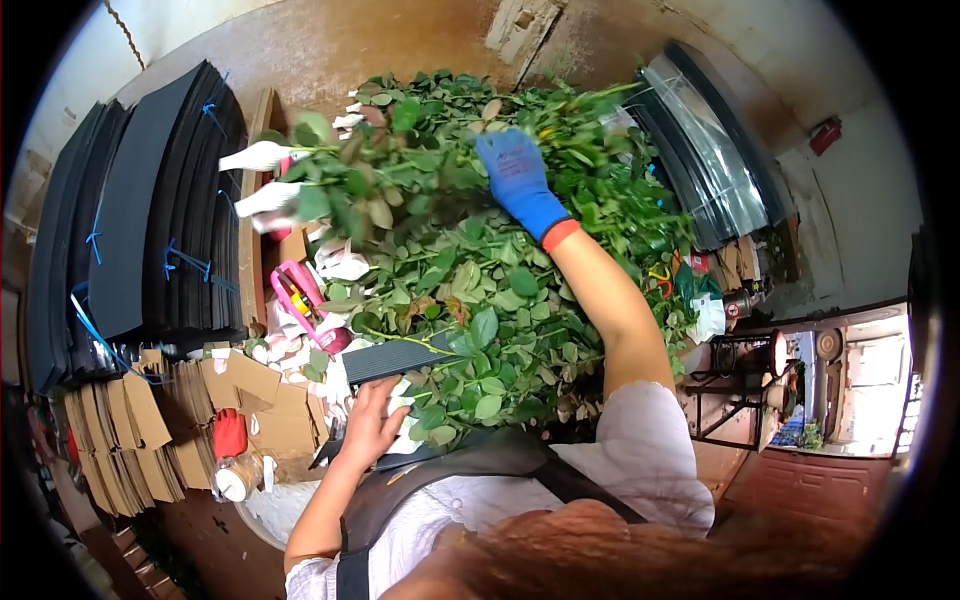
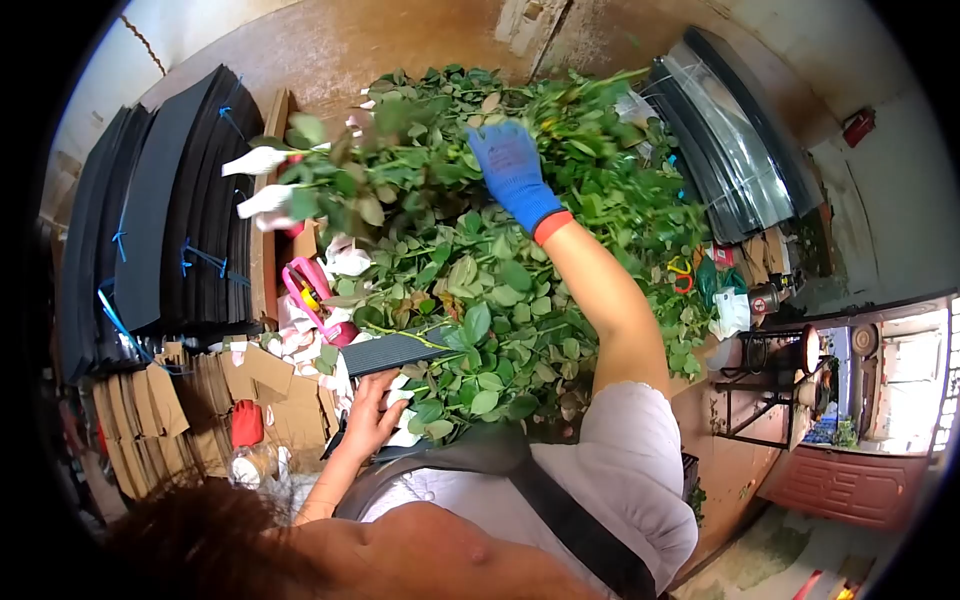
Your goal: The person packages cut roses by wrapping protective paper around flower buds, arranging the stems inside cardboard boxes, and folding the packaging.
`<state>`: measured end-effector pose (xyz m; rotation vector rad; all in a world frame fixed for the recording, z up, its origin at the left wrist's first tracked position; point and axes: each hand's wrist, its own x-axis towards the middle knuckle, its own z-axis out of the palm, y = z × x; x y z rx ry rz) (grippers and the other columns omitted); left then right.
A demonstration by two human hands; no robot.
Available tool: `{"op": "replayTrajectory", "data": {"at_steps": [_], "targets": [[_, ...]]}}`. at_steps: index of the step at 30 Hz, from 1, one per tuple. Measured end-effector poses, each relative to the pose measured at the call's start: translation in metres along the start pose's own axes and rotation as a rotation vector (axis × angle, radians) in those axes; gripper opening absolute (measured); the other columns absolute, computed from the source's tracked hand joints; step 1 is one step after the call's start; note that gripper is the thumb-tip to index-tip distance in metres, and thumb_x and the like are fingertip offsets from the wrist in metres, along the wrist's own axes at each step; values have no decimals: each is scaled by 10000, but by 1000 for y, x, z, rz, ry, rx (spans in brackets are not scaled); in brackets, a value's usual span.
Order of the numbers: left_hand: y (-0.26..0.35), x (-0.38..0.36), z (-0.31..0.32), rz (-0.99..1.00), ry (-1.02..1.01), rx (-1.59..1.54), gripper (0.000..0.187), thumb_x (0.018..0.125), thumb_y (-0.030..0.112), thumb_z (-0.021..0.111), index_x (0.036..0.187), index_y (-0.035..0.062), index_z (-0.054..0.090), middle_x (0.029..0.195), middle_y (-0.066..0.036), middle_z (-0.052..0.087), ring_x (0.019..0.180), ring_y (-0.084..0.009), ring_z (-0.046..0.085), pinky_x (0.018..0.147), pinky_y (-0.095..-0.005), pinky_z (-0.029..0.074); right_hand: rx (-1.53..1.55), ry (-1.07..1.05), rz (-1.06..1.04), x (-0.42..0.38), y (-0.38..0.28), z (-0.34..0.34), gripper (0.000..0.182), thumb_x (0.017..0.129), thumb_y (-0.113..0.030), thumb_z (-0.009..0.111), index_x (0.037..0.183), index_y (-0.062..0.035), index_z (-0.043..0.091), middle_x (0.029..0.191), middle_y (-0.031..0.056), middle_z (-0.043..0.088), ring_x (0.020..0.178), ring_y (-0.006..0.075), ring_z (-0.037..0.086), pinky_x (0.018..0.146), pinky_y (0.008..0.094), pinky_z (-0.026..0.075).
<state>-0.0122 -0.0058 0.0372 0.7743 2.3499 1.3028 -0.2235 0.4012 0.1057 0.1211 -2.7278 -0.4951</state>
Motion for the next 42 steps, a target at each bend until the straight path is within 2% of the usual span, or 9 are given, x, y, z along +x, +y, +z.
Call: {"op": "replayTrajectory", "data": {"at_steps": [6, 9, 11, 15, 20, 26, 34, 40, 42], "targets": [[-1, -1, 1, 3, 21, -3, 521, 887, 117, 746, 1359, 31, 546, 1272, -192, 564, 1106, -357, 594, 942, -399, 500, 440, -242, 106, -62, -5, 11, 486, 905, -354, 624, 1332, -130, 564, 1318, 156, 582, 1161, 344, 586, 1004, 491, 438], [3, -1, -1, -5, 20, -6, 519, 887, 119, 745, 1358, 31, 546, 1268, -189, 567, 1093, -355, 595, 926, -397, 507, 225, -859, 73, -99, -22, -18, 484, 937, -383, 552, 1325, -95, 559, 1282, 152, 611, 1138, 349, 607, 955, 479, 511], [2, 0, -1, -9, 18, -2, 519, 887, 119, 745, 1358, 31, 546, 1268, -188, 567, 1084, -352, 597, 912, -393, 513, 287, -883, -5, -161, -24, 49, 540, 925, -377, 549, 1382, -91, 523, 1365, 174, 594, 1204, 367, 602, 1008, 455, 492], [-5, -2, 3, 6, 23, 18, 511, 898, 133, 742, 1359, 45, 541, 1273, -185, 557, 1053, -336, 612, 866, -384, 529, 340, -1005, -73, -97, 4, -22, 431, 901, -382, 562, 1255, -158, 663, 1175, 182, 698, 1073, 349, 677, 953, 448, 528], [-3, -3, 3, -55, -8, -9, 534, 895, 154, 742, 1379, 62, 536, 1296, -187, 559, 1146, -376, 580, 957, -422, 507, 422, -328, 46, -5, 7, -15, 250, 955, -348, 549, 1044, -152, 676, 1006, 130, 709, 942, 339, 679, 797, 474, 547], [-3, -3, 2, -44, 9, 12, 536, 896, 159, 742, 1382, 67, 538, 1280, -183, 564, 1129, -369, 584, 946, -416, 510, 145, -712, -8, 36, -29, 88, 266, 933, -226, 607, 1178, -185, 705, 1196, 100, 688, 1119, 293, 660, 900, 449, 542], [-5, -3, 3, -37, 12, -15, 529, 892, 164, 744, 1369, 64, 539, 1274, -186, 564, 1124, -374, 579, 959, -420, 495, -3, -657, -133, 15, -40, 71, 275, 956, -210, 595, 1208, -143, 681, 1294, 67, 651, 1189, 287, 628, 984, 450, 460], [-7, -1, 3, 24, 46, -37, 525, 885, 144, 747, 1360, 56, 542, 1281, -190, 559, 1125, -380, 579, 951, -422, 501, 129, 436, -68, 17, -12, -27, 256, 899, -213, 626, 1137, -136, 678, 1201, 100, 675, 1080, 321, 647, 966, 491, 478], [-5, 0, 3, 16, 29, -24, 540, 883, 135, 746, 1372, 59, 531, 1294, -195, 554, 1146, -380, 576, 955, -423, 503, 371, 259, 15, 14, 4, -30, 282, 892, -208, 659, 1162, -127, 669, 1178, 104, 683, 1064, 324, 648, 987, 476, 474]]}}
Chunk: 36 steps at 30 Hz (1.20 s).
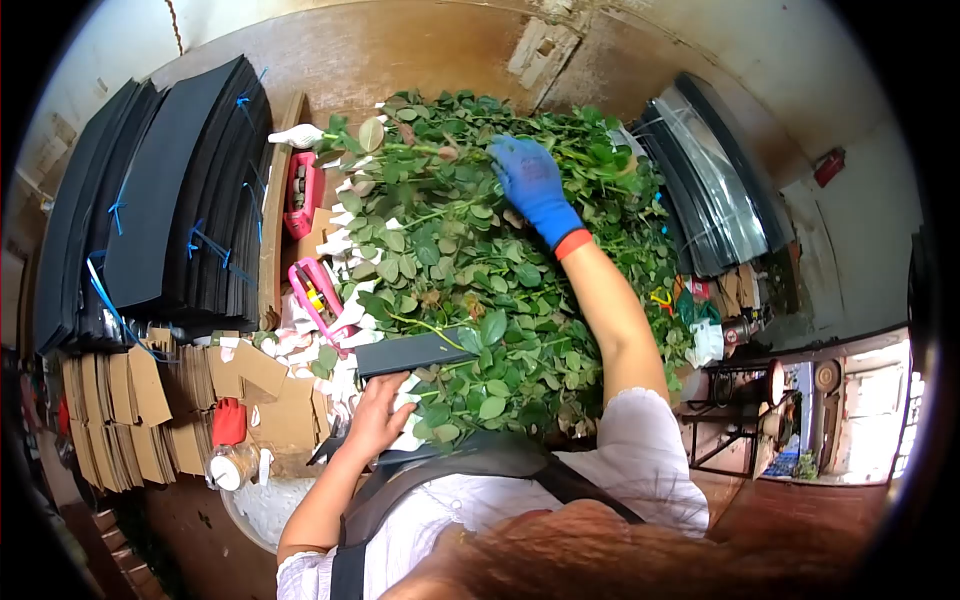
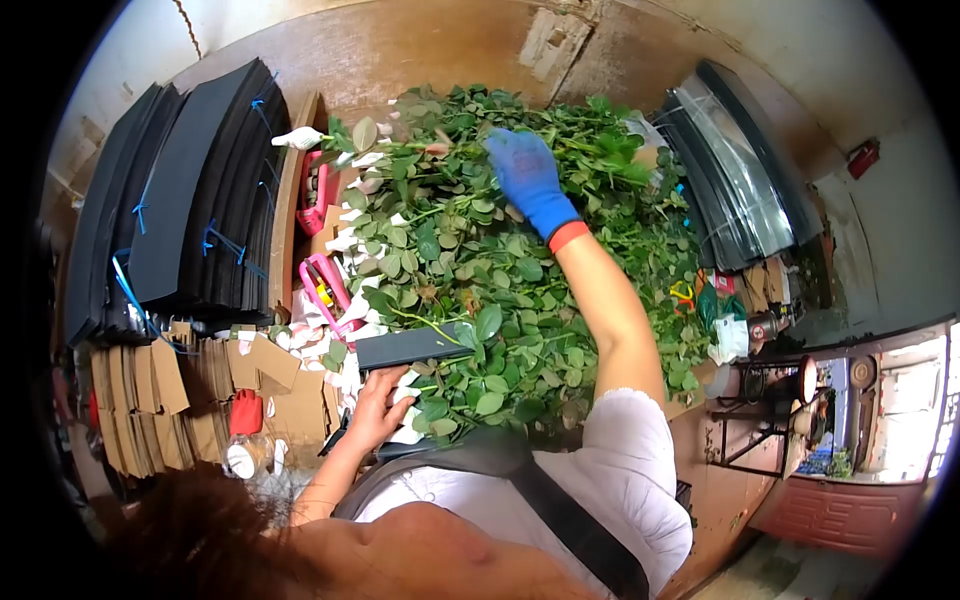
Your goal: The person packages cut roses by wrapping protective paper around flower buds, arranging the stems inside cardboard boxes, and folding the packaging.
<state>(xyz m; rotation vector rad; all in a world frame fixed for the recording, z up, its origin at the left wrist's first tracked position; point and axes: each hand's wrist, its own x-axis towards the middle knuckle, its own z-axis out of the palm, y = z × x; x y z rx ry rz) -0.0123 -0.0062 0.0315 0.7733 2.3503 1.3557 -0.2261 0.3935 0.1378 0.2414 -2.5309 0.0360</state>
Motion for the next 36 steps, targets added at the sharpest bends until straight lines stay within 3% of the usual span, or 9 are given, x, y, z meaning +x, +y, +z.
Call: {"op": "replayTrajectory", "data": {"at_steps": [1, 3, 7, 15, 19, 23, 32, 35, 36], "targets": [[3, 0, -2, -27, -16, -5, 544, 882, 134, 745, 1375, 60, 528, 1298, -197, 552, 1161, -383, 573, 960, -425, 501, 115, -73, 76, -2, 5, -6, 299, 888, -206, 675, 1174, -123, 665, 1166, 106, 687, 1057, 325, 648, 998, 468, 472], [-6, 0, 2, -1, 6, -22, 543, 884, 135, 737, 1379, 67, 525, 1297, -191, 557, 1175, -385, 579, 952, -421, 507, 126, 246, -91, -9, 8, -41, 339, 864, -139, 693, 1203, -147, 696, 1116, 101, 712, 1024, 330, 662, 910, 445, 525], [-3, -3, 1, -91, -20, -90, 542, 886, 150, 730, 1385, 68, 535, 1299, -188, 556, 1200, -384, 568, 993, -420, 481, 15, 122, -116, -48, 40, -63, 369, 811, -91, 661, 1167, -185, 699, 1057, 79, 709, 966, 316, 653, 863, 433, 530], [-13, -2, 3, 101, 54, -16, 535, 891, 167, 726, 1380, 66, 535, 1244, -187, 573, 1077, -365, 609, 900, -409, 520, -55, 159, 28, -113, 32, -148, 396, 799, -55, 668, 1177, -172, 687, 1092, 73, 684, 1049, 330, 618, 1071, 498, 433], [-15, -3, 6, 38, 33, -12, 527, 903, 193, 711, 1384, 71, 532, 1226, -189, 575, 1072, -362, 608, 898, -407, 508, -141, -39, 29, -154, 12, -167, 432, 791, -37, 685, 1202, -169, 670, 1131, 89, 664, 1113, 351, 581, 1088, 503, 415], [-21, 2, 5, 105, 62, -22, 530, 901, 199, 713, 1380, 58, 533, 1236, -194, 574, 1102, -368, 604, 924, -415, 505, -138, 49, 8, -192, -10, -182, 456, 786, -39, 692, 1195, -239, 674, 1109, 62, 674, 1093, 351, 590, 1088, 505, 422], [-32, -3, 12, 119, 100, 54, 418, 894, 240, 717, 1233, 45, 567, 1121, -157, 556, 1029, -361, 593, 834, -424, 494, -170, -655, 67, -313, -41, -111, 559, 751, -63, 706, 1284, -208, 627, 1298, 96, 621, 1169, 310, 596, 1114, 491, 385], [-36, -4, 15, 131, 119, 40, 430, 898, 251, 710, 1243, 51, 550, 1127, -155, 549, 1025, -357, 595, 838, -422, 498, -361, -632, 158, -249, -86, -172, 550, 767, -81, 697, 1299, -202, 624, 1362, 112, 589, 1213, 288, 578, 1121, 482, 373], [-35, -5, 14, 128, 115, 50, 433, 898, 247, 706, 1250, 49, 548, 1133, -165, 545, 1045, -365, 584, 872, -428, 488, -385, -430, 29, -235, -98, -183, 516, 817, -129, 709, 1321, -183, 610, 1248, 132, 658, 1107, 297, 640, 1032, 463, 459]]}}
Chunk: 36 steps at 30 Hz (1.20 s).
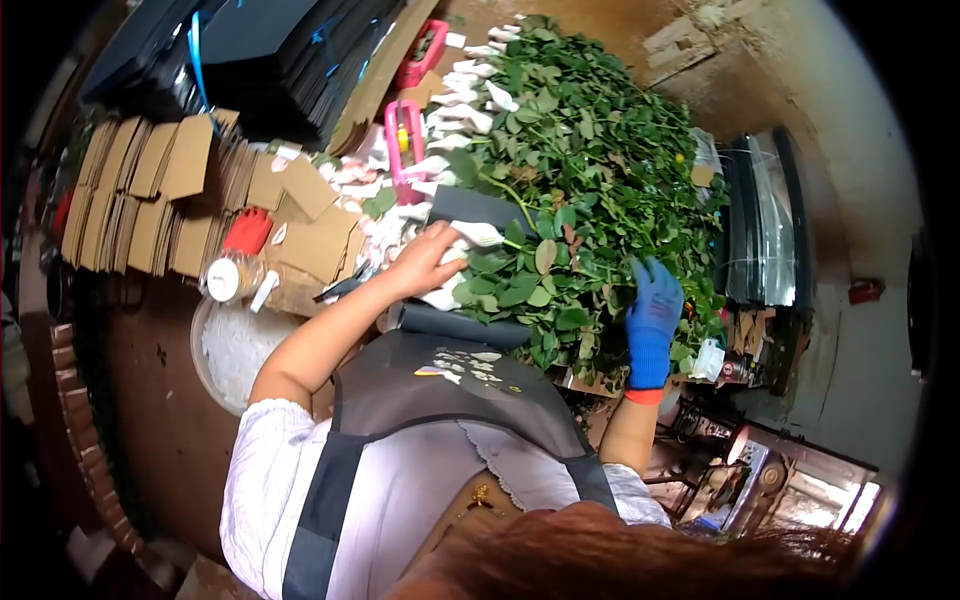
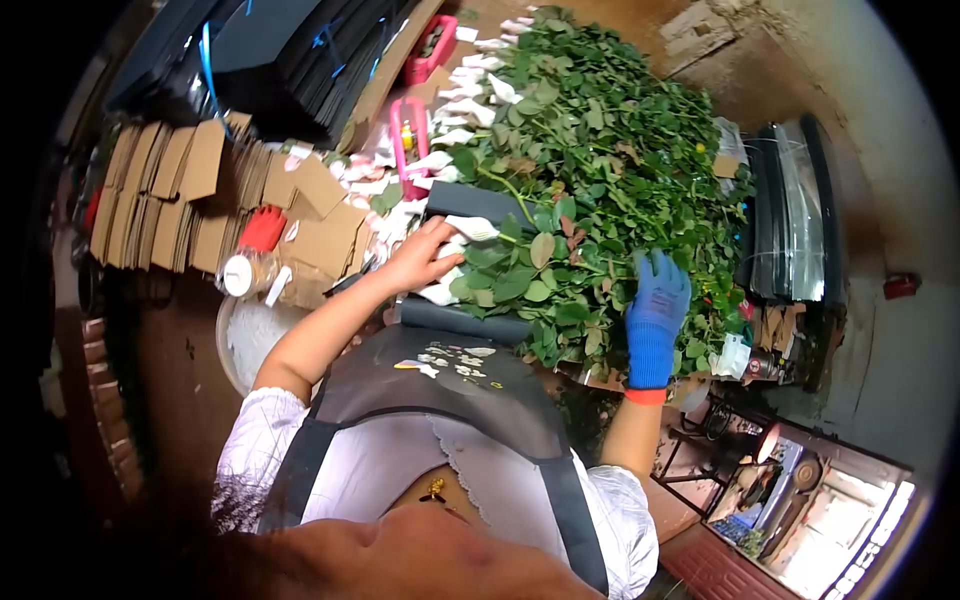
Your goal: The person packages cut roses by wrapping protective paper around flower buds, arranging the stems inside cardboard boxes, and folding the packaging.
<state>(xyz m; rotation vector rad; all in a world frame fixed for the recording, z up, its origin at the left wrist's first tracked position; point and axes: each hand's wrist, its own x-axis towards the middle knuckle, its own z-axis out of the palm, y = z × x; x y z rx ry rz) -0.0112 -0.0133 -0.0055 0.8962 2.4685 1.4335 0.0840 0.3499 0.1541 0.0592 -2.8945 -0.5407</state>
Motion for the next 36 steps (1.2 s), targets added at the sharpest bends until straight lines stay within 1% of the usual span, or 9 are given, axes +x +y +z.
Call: {"op": "replayTrajectory", "data": {"at_steps": [3, 4, 5, 10, 17, 24, 31, 33, 36], "targets": [[-2, 0, 2, -16, 0, -4, 451, 896, 237, 699, 1272, 47, 538, 1128, -173, 541, 1051, -378, 570, 900, -435, 473, 815, 78, -113, 23, -60, -26, 464, 867, -236, 723, 1317, -199, 614, 1037, 121, 724, 908, 330, 693, 871, 460, 541], [-3, 0, 3, -3, 19, -13, 455, 895, 237, 699, 1274, 47, 534, 1124, -173, 540, 1047, -378, 568, 893, -438, 474, 831, -127, -109, 27, -84, -26, 456, 887, -311, 710, 1325, -224, 620, 987, 117, 732, 861, 338, 700, 812, 442, 555], [-4, 0, 4, -16, 9, -9, 459, 888, 233, 704, 1270, 45, 531, 1123, -176, 540, 1047, -380, 566, 895, -442, 472, 840, -331, -103, 32, -106, -22, 453, 907, -387, 697, 1334, -248, 626, 936, 114, 740, 814, 345, 708, 752, 425, 569], [-12, -1, 13, 66, 109, -34, 455, 880, 227, 710, 1238, 23, 517, 1112, -183, 538, 1042, -393, 560, 904, -457, 461, 394, -510, -153, 77, -157, 51, 388, 939, -495, 571, 1186, -208, 659, 912, 126, 730, 812, 346, 702, 712, 473, 538], [-7, -2, 11, -63, 86, -71, 432, 905, 282, 699, 1164, 6, 490, 1187, -211, 584, 1121, -403, 575, 909, -458, 459, 626, -240, -208, 71, -161, 55, 305, 946, -449, 578, 1114, -217, 683, 904, 100, 738, 808, 342, 707, 712, 463, 548], [30, 12, 3, -344, 341, -54, 316, 1024, 358, 542, 914, 67, 602, 697, -185, 613, 677, -402, 626, 612, -493, 464, 502, -365, -144, 64, -162, 48, 381, 931, -465, 595, 1235, -244, 657, 920, 130, 747, 829, 340, 717, 747, 455, 555], [29, -6, -7, -296, 364, -18, 331, 1013, 334, 551, 841, 60, 621, 708, -183, 622, 707, -410, 629, 610, -507, 456, 428, -403, -66, 67, -175, 66, 283, 944, -450, 584, 1087, -221, 670, 816, 119, 730, 777, 322, 720, 701, 457, 560], [14, -18, 1, -452, 520, -335, 221, 987, 230, 611, 866, 49, 647, 640, -139, 578, 572, -274, 576, 593, -371, 470, 413, -404, -64, 68, -176, 67, 288, 944, -451, 585, 1090, -218, 671, 817, 119, 731, 774, 323, 720, 697, 459, 560], [-3, -34, -27, -316, 733, -501, 156, 962, 114, 628, 834, 24, 625, 648, -30, 584, 528, -133, 503, 554, -293, 445, 446, -418, -97, 67, -172, 72, 316, 938, -457, 585, 1116, -208, 665, 857, 122, 736, 817, 318, 722, 731, 455, 561]]}}
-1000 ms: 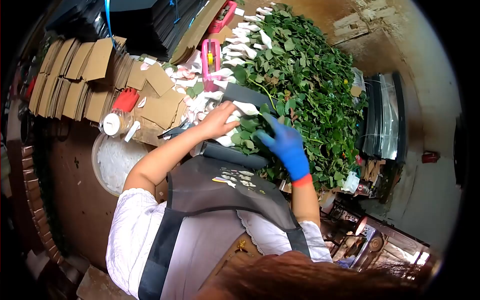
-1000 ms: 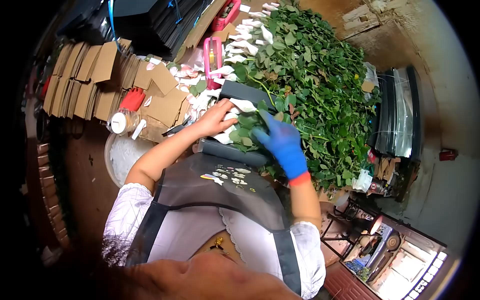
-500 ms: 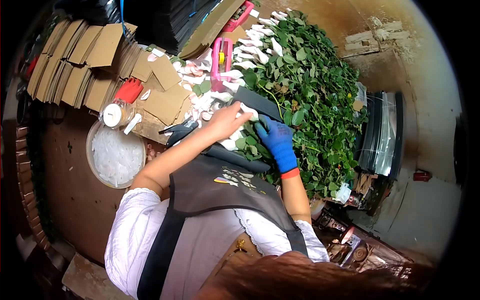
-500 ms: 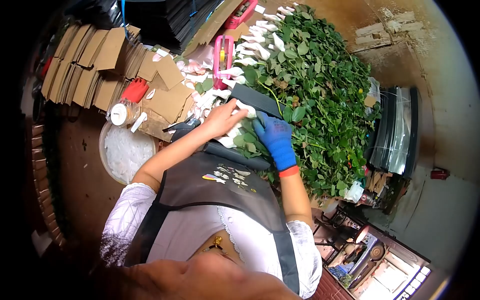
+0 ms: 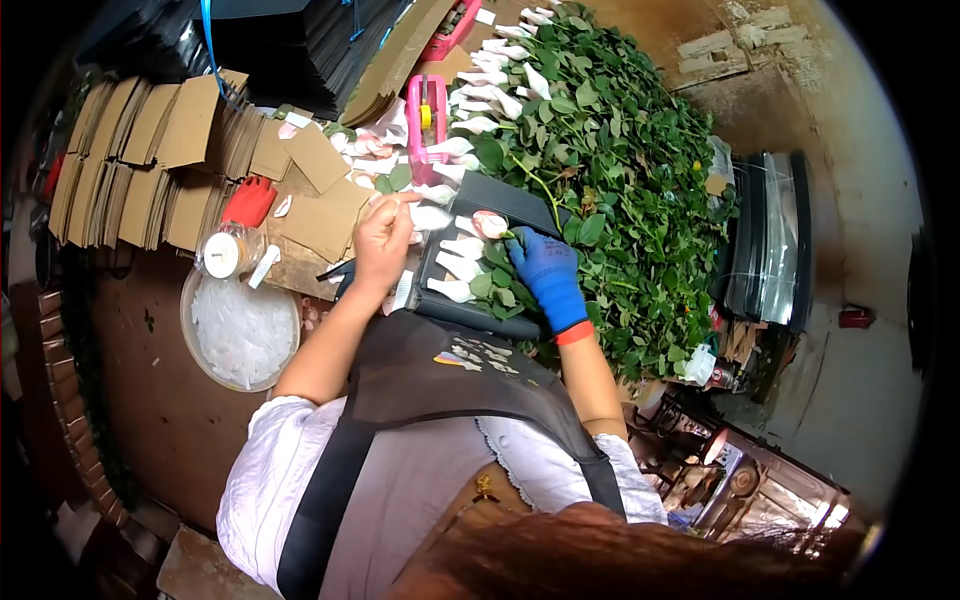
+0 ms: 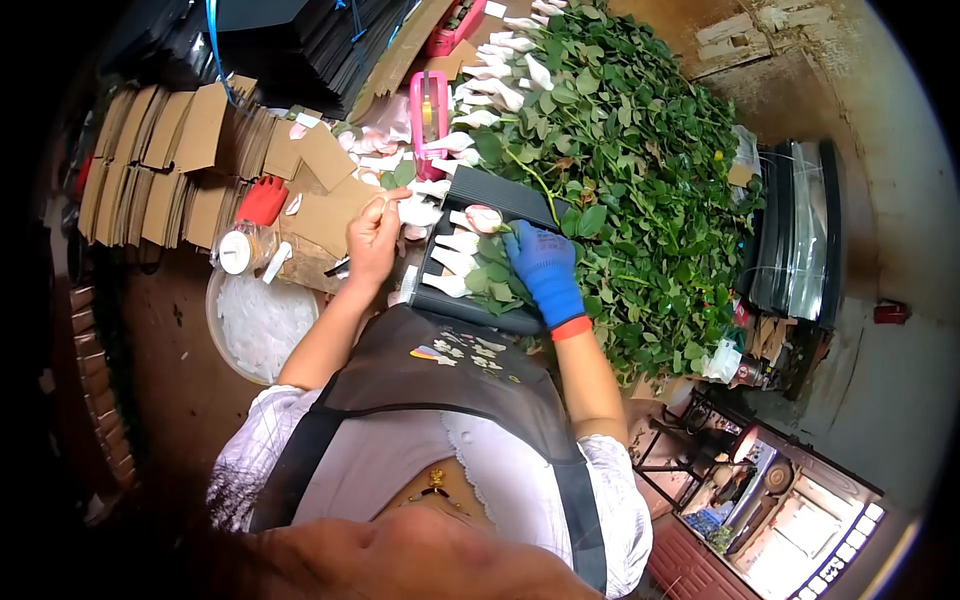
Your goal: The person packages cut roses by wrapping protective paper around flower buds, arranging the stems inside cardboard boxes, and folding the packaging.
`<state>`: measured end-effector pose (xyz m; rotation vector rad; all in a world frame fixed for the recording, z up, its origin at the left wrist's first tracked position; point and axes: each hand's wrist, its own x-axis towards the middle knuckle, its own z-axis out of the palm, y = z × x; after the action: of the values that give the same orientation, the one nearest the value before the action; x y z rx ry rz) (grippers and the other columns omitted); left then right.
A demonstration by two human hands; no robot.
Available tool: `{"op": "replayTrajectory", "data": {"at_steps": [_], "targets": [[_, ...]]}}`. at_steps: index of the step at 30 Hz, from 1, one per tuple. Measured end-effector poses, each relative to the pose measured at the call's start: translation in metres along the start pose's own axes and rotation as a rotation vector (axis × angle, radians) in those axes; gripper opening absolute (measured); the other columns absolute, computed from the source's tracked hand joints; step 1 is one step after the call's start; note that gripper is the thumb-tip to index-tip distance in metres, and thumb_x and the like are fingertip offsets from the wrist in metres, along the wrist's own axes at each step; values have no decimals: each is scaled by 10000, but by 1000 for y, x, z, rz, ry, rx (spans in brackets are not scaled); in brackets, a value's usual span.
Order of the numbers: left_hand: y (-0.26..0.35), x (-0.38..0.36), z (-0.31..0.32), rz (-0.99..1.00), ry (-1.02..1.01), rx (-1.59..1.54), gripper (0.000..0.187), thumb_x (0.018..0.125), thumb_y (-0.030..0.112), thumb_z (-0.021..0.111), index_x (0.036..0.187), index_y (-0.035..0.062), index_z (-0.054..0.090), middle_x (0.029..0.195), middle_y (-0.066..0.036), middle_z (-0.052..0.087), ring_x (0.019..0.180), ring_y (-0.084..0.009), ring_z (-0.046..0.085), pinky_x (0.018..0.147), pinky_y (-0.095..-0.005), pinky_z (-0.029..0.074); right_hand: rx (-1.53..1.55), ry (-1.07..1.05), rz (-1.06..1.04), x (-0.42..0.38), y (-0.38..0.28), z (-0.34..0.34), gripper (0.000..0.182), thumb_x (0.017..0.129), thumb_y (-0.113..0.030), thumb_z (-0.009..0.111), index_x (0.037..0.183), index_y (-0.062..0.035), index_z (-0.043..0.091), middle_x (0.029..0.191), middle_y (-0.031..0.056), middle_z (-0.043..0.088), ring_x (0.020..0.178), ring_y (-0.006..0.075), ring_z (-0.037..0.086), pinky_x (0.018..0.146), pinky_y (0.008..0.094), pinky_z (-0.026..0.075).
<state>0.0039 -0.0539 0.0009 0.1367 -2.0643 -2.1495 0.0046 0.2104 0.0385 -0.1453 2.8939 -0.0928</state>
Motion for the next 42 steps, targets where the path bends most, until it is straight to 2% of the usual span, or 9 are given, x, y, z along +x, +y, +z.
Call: {"op": "replayTrajectory", "data": {"at_steps": [2, 3, 5, 8, 11, 29, 34, 37, 42], "targets": [[-11, 5, -19, -126, -160, -6, 115, 941, 79, 633, 840, 25, 619, 727, -16, 614, 584, -90, 526, 557, -271, 445, 41, -21, -31, -1, -1, -11, 335, 931, -459, 590, 1126, -195, 656, 880, 124, 738, 843, 313, 721, 752, 452, 556], [-19, 11, -16, -556, -293, -90, 170, 910, 158, 708, 881, 8, 634, 758, -46, 644, 700, -133, 614, 650, -292, 492, 63, -34, -46, -3, -4, -15, 345, 927, -460, 592, 1132, -189, 651, 891, 124, 739, 856, 311, 720, 762, 451, 554], [-33, 4, 10, -84, -336, 200, 289, 881, 276, 759, 896, 1, 674, 798, -92, 688, 783, -202, 675, 726, -329, 515, 9, -61, -2, 0, -11, -14, 351, 904, -447, 615, 1125, -175, 639, 911, 113, 739, 860, 299, 714, 765, 444, 541], [-45, 7, 33, -257, -329, 210, 324, 863, 344, 771, 833, 24, 732, 857, -143, 728, 786, -230, 685, 763, -338, 514, -54, 2, 32, 0, -12, 1, 330, 883, -413, 636, 1118, -182, 638, 882, 101, 733, 828, 292, 709, 741, 439, 533], [-38, -1, 33, -252, -325, 210, 263, 912, 264, 747, 849, 10, 728, 808, -54, 723, 787, -96, 615, 750, -283, 494, -54, 40, 15, -1, -13, 1, 313, 881, -394, 634, 1109, -179, 639, 865, 98, 730, 821, 289, 708, 734, 437, 531], [17, -7, -2, -172, 21, -65, 180, 937, 142, 708, 815, 50, 613, 731, 35, 598, 713, -57, 508, 649, -240, 430, -34, -8, 59, -1, -17, -1, 344, 892, -396, 625, 1150, -170, 644, 958, 107, 738, 882, 312, 704, 768, 446, 535], [-15, 8, -55, -114, -229, 7, 132, 913, 121, 688, 844, 46, 604, 765, 16, 617, 745, -66, 557, 667, -261, 479, 177, -154, -4, -3, -4, -22, 470, 883, -473, 651, 1247, -177, 629, 1009, 146, 736, 926, 339, 701, 804, 460, 534], [-1, 1, -29, -183, -425, 320, 270, 885, 297, 725, 898, 53, 611, 776, -83, 651, 733, -160, 648, 674, -335, 511, 73, -166, 0, 0, -8, -16, 526, 870, -516, 671, 1259, -168, 605, 1025, 153, 736, 939, 340, 703, 812, 463, 538], [7, -1, 13, 156, -517, 561, 322, 929, 367, 700, 883, 62, 607, 691, -136, 599, 635, -297, 611, 607, -411, 467, -100, -143, 59, 2, -21, -6, 504, 869, -520, 684, 1211, -159, 601, 994, 150, 736, 921, 334, 706, 794, 467, 540]]}}
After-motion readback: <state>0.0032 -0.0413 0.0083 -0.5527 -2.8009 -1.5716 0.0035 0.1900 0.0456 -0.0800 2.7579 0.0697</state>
